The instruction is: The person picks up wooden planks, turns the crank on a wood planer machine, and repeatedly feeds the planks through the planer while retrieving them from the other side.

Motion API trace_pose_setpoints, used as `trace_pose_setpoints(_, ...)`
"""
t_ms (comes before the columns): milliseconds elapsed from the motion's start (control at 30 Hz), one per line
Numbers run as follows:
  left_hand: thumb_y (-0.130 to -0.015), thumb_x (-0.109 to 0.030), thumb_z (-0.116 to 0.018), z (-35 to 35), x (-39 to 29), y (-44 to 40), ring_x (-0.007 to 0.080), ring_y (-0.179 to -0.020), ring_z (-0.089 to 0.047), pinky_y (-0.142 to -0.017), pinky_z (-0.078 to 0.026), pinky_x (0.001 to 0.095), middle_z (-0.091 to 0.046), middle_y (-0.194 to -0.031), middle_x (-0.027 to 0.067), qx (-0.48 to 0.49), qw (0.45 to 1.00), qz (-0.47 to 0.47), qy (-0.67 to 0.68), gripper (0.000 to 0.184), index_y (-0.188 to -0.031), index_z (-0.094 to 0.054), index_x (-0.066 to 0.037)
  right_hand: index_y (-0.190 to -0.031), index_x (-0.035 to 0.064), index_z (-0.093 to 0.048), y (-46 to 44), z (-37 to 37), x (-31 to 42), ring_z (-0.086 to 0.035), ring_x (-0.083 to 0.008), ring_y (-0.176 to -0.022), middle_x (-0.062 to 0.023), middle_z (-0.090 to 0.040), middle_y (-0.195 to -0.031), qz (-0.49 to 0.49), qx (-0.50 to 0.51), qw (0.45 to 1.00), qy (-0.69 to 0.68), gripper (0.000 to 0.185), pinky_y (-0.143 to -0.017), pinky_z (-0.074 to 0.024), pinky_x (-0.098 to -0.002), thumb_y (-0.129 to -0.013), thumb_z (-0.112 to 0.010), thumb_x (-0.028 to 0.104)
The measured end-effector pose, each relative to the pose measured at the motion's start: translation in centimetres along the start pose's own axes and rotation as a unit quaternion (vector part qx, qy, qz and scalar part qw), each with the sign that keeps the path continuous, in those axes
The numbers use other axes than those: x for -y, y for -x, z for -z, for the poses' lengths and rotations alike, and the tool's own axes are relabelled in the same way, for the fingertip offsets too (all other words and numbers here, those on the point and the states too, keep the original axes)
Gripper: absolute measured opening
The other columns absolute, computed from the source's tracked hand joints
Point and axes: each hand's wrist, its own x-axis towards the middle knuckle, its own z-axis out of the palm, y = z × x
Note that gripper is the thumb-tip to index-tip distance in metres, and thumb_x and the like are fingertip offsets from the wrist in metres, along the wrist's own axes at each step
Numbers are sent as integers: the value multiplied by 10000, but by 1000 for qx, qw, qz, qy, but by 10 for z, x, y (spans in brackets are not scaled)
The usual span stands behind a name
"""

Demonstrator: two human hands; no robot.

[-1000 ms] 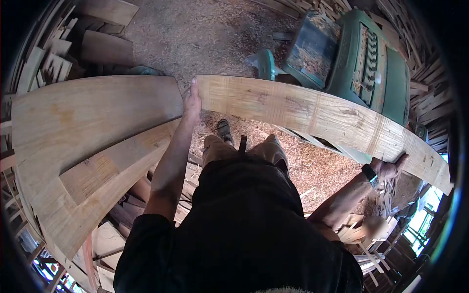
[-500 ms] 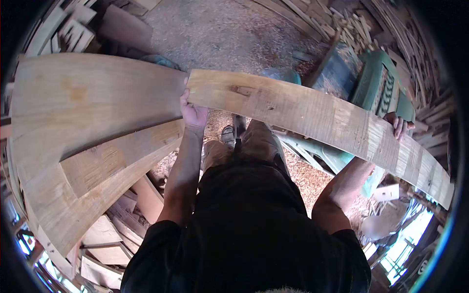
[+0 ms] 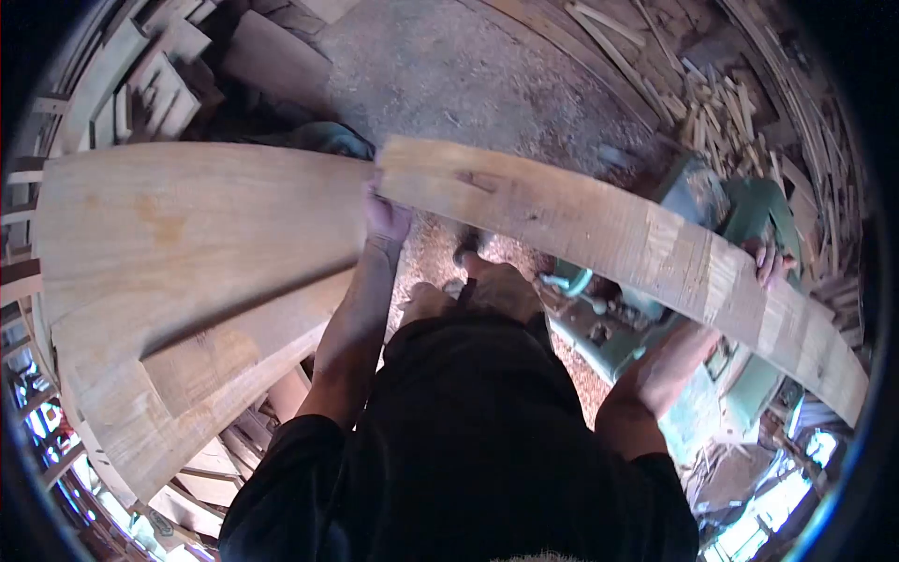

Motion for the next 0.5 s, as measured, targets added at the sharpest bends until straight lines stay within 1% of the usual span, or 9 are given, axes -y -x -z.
trace_pose_setpoints(67,-896,-254,-535,15,7,-32,251,-1184,-527,-1041,-400,446,-593,-1224,98,-153,986,-10,-70,386,-1216,-537,-38,-603,111,-575,-6,24,-6,-526,-158,-529,-40,-583,-542,5,-6,999,48,570,-629,-373,-323,-1019,-248,323)
trace_pose_setpoints(133,-922,-275,-526,19,19,-56,198,-1085,-569,-988,-446,403,-627,-1120,68,-206,955,25,-213,315,-1160,-561,-72,-695,86,-562,-22,29,-21,-528,-172,-518,-30,-561,-527,-30,-33,994,97,498,-652,-372,-310,-1026,-293,343)
trace_pose_setpoints(200,-941,-304,-531,30,27,-78,166,-992,-582,-943,-456,350,-627,-1086,57,-273,872,74,-400,282,-1117,-589,-91,-759,89,-562,-39,42,-35,-531,-177,-580,-36,-564,-602,-48,-41,992,106,442,-677,-386,-319,-1020,-312,344)
trace_pose_setpoints(267,-950,-297,-533,59,48,-94,142,-944,-567,-917,-442,330,-610,-1108,66,-209,832,-93,-505,261,-1082,-615,-86,-824,93,-562,-48,63,-50,-534,-181,-642,-43,-568,-677,-59,-46,992,105,392,-702,-399,-327,-1013,-330,346)
trace_pose_setpoints(333,-956,-300,-534,122,77,-135,156,-1007,-561,-953,-410,327,-596,-1140,91,-176,769,-224,-573,301,-1113,-613,-56,-889,96,-561,-60,91,-74,-536,-186,-703,-49,-572,-753,-55,-72,988,122,350,-727,-412,-335,-1007,-349,348)
trace_pose_setpoints(400,-967,-332,-522,-66,68,-104,177,-1091,-544,-991,-405,345,-583,-1186,116,-18,729,-84,-679,414,-1254,-535,-33,-954,99,-561,-58,113,-95,-539,-190,-765,-56,-576,-828,-35,-125,975,180,319,-752,-425,-344,-1000,-368,349)
trace_pose_setpoints(433,-967,-332,-522,-114,76,-105,177,-1091,-544,-991,-405,345,-583,-1186,116,-6,734,-73,-675,414,-1254,-535,-33,-986,101,-561,-53,123,-106,-541,-193,-796,-59,-578,-866,-11,-169,955,243,310,-765,-432,-348,-997,-377,350)
trace_pose_setpoints(467,-965,-361,-524,-151,82,-110,187,-1125,-529,-1003,-399,354,-573,-1208,123,69,777,-8,-626,484,-1307,-481,-21,-1018,103,-561,-43,136,-120,-542,-195,-827,-62,-580,-903,8,-210,910,359,304,-777,-439,-352,-994,-386,351)
trace_pose_setpoints(500,-962,-390,-525,-183,89,-116,196,-1159,-515,-1015,-394,363,-564,-1230,130,147,807,61,-569,559,-1360,-427,-9,-1051,104,-561,-30,163,-129,-544,-197,-858,-65,-581,-941,-8,-199,622,758,303,-790,-445,-356,-990,-396,352)
